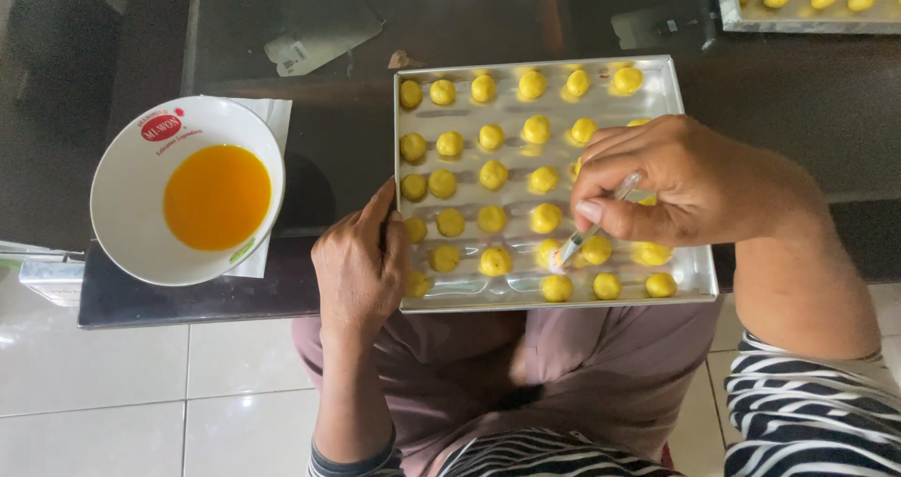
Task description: Applying glaze to small round pastries on a baking tray using a brush.
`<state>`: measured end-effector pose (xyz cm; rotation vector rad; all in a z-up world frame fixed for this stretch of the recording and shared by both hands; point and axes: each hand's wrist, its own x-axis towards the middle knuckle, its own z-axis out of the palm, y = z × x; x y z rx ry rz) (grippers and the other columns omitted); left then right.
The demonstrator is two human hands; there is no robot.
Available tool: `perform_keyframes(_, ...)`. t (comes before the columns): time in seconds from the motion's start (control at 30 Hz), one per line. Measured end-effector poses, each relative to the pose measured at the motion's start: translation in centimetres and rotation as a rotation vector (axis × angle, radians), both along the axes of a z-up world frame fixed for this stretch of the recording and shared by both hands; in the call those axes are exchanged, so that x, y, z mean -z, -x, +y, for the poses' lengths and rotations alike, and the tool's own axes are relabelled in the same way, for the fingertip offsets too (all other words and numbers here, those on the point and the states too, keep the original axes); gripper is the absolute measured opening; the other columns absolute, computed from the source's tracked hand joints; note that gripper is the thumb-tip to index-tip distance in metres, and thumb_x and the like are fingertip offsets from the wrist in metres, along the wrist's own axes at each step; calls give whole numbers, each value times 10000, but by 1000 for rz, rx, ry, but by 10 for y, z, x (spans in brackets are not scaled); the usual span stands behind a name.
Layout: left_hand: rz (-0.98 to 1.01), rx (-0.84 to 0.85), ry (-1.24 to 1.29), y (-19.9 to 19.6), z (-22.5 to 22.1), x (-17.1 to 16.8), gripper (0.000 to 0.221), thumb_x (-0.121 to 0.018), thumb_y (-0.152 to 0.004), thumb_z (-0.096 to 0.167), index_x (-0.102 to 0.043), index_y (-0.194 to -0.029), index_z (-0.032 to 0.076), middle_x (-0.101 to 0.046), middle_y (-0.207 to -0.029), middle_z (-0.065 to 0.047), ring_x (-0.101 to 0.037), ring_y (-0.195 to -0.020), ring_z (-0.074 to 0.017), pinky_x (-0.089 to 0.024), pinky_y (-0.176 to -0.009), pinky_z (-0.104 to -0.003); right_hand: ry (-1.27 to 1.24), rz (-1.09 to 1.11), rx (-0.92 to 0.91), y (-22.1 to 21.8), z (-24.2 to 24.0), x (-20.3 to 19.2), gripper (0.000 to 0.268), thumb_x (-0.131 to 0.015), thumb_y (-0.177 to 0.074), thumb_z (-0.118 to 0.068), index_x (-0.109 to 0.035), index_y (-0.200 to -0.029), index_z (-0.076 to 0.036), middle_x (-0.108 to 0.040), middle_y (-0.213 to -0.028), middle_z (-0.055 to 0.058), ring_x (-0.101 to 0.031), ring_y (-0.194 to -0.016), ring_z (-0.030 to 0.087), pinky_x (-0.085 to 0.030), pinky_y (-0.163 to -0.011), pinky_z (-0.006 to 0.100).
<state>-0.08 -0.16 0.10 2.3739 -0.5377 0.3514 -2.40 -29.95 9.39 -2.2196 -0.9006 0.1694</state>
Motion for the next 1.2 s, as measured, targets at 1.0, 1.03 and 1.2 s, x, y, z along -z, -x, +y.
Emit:
perform_keyframes(1.0,48,-18,-23,0,-2,-4,412,-592,-819,61,-690,-1204,-46,-622,-619,-127,-485,-430,-206,-405,-457,-324,281,47,239,12,-29,-9,245,-717,-816,-266,-755,-871,-30,-813,-889,12,-607,-378,142,-506,-390,271)
perform_keyframes(1.03,49,-14,-23,0,-2,-3,412,-592,-819,61,-690,-1204,-46,-622,-619,-127,-485,-430,-206,-405,-457,-324,281,48,243,15,-32,-12,245,-717,-816,-266,-755,-871,-30,-813,-889,12,-607,-378,142,-506,-390,271)
perform_keyframes(1.2,61,-32,-22,0,-3,-2,416,-591,-813,53,-696,-1207,-28,-609,-595,-121,-470,-419,-194,-387,-442,-314,631,200,553,11,-41,-11,253,-739,-824,-314,-779,-996,-133,-803,-636,31,-562,-305,184,-465,-375,320)
